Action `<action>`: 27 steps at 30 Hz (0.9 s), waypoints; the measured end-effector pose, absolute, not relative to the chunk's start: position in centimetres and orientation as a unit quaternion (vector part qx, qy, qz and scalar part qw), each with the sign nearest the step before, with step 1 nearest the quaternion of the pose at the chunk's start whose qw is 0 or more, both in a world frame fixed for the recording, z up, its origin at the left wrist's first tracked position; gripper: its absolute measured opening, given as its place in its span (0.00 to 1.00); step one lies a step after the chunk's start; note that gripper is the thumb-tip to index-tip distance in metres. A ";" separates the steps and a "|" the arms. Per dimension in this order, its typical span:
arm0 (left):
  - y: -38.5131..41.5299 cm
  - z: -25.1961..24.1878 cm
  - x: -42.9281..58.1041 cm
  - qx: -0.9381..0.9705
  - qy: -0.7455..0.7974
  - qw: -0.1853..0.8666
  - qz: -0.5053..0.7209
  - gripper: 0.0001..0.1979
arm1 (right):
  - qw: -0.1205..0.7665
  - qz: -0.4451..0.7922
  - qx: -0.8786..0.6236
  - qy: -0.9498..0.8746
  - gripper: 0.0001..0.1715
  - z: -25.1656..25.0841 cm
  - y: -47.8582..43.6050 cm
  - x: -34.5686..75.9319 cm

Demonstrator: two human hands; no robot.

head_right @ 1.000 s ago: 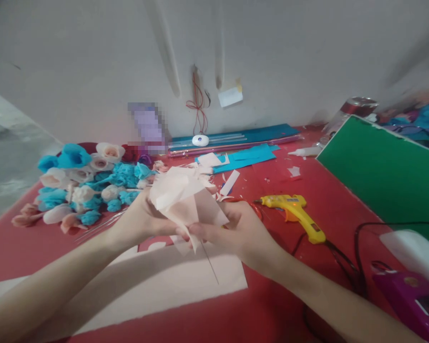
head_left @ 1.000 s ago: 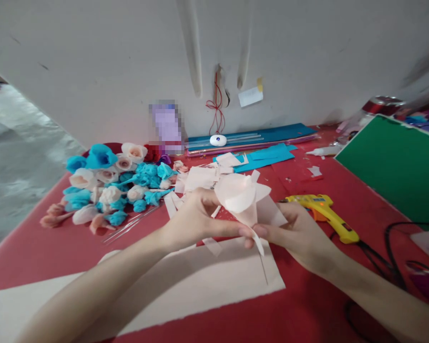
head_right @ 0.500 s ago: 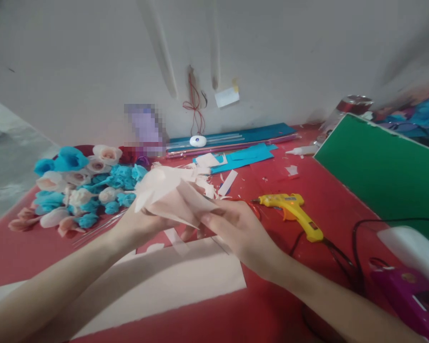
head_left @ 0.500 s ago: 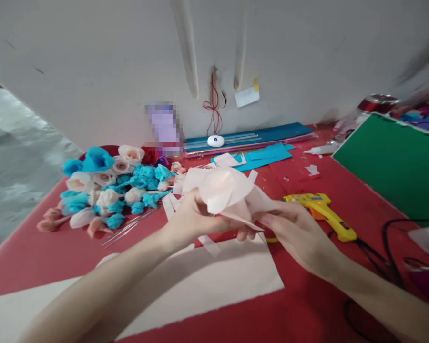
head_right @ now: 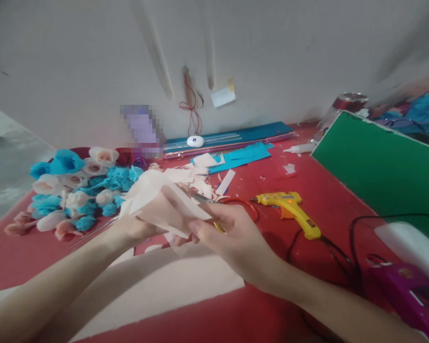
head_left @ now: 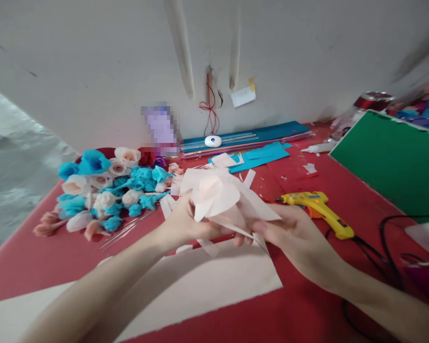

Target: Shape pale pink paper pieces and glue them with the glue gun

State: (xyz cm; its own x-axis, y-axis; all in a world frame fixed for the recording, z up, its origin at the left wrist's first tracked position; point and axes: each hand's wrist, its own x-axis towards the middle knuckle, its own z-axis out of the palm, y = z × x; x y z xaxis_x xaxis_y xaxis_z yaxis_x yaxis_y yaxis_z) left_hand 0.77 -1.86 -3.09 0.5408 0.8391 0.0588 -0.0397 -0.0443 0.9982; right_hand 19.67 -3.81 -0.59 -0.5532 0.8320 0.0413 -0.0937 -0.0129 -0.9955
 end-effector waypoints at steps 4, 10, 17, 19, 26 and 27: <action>-1.9 -2.7 0.7 0.651 0.311 0.603 0.342 0.14 | 0.362 0.672 -0.304 -0.570 0.11 -0.8 -4.0 19.8; -1.9 -2.6 0.8 0.663 0.361 0.523 0.395 0.11 | 0.334 0.739 -0.289 -0.509 0.13 -0.8 -3.6 19.6; -1.6 -2.3 0.6 0.683 0.359 0.483 0.413 0.22 | 0.316 0.746 -0.313 -0.495 0.07 -0.5 -3.6 19.6; -1.6 -2.1 0.3 0.712 0.350 0.434 0.427 0.28 | 0.314 0.734 -0.328 -0.505 0.05 -0.5 -3.6 19.6; -1.5 -1.8 0.2 0.767 0.305 0.331 0.457 0.45 | 0.317 0.670 -0.354 -0.570 0.04 -0.7 -3.9 19.9; -1.4 -1.8 0.2 0.780 0.284 0.307 0.465 0.47 | 0.318 0.662 -0.359 -0.575 0.04 -0.8 -3.9 19.9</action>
